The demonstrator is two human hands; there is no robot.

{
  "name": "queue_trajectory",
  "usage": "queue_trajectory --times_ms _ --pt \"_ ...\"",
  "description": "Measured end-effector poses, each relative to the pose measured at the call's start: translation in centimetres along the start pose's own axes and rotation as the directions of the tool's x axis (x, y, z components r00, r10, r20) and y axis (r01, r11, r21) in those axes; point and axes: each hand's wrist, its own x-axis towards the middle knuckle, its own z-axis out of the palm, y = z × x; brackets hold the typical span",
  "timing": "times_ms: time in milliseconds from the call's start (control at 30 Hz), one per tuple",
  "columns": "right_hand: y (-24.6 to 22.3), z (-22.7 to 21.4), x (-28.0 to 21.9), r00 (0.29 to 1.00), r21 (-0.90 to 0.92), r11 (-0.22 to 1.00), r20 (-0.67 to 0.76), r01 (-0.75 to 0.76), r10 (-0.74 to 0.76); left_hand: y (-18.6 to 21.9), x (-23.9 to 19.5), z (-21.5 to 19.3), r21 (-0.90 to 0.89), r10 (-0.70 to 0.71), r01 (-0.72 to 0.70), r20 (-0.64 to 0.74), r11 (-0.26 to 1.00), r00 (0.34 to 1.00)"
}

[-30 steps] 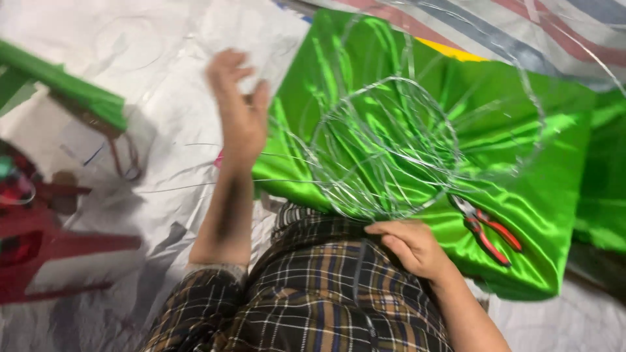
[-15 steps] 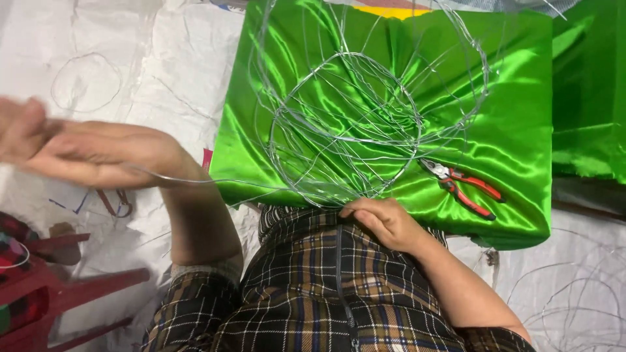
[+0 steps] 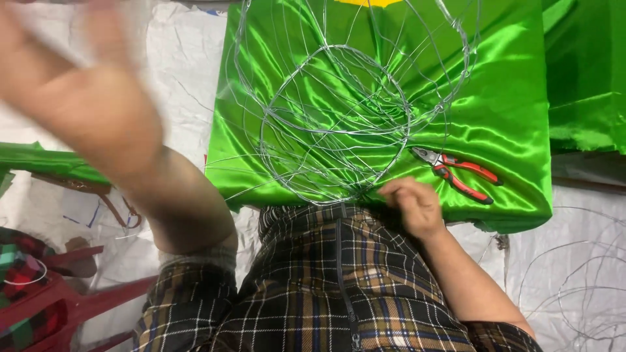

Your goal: Shaping and assembling a wire frame by twisting and bending metal wires manually and with pliers.

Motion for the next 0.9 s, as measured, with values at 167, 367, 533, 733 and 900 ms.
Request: queue_trajectory --times_ms 167,367,533,733,900 --pt "-1.9 0.0 1.9 0.947 0.303 0.946 -0.321 0.110 -0.007 6.9 1.1 4.7 0.132 0.041 -0.135 0.551 0.982 0.833" --pt "-2.5 1.1 2.5 0.914 0.250 0.966 -0.402 0.061 0.047 10.8 -4.4 9.8 -0.221 0.084 0.107 0.707 0.969 0.702" --pt "-4.2 2.7 3.2 0.916 -0.054 0.990 -0.389 -0.132 0.101 10.2 -5.9 15.5 0.136 -0.170 0.109 0.883 0.985 0.438" --pt "-3.9 2.3 4.1 0.928 -0.269 0.960 -0.335 0.075 -0.166 10.1 -4.6 14.5 0.005 -0.096 0.243 0.926 0.970 0.364" --pt "-2.8 0.7 2.3 0.951 -0.341 0.939 -0.278 0.034 -0.136 9.0 -4.6 13.5 0.051 -0.131 0.214 0.916 0.976 0.380"
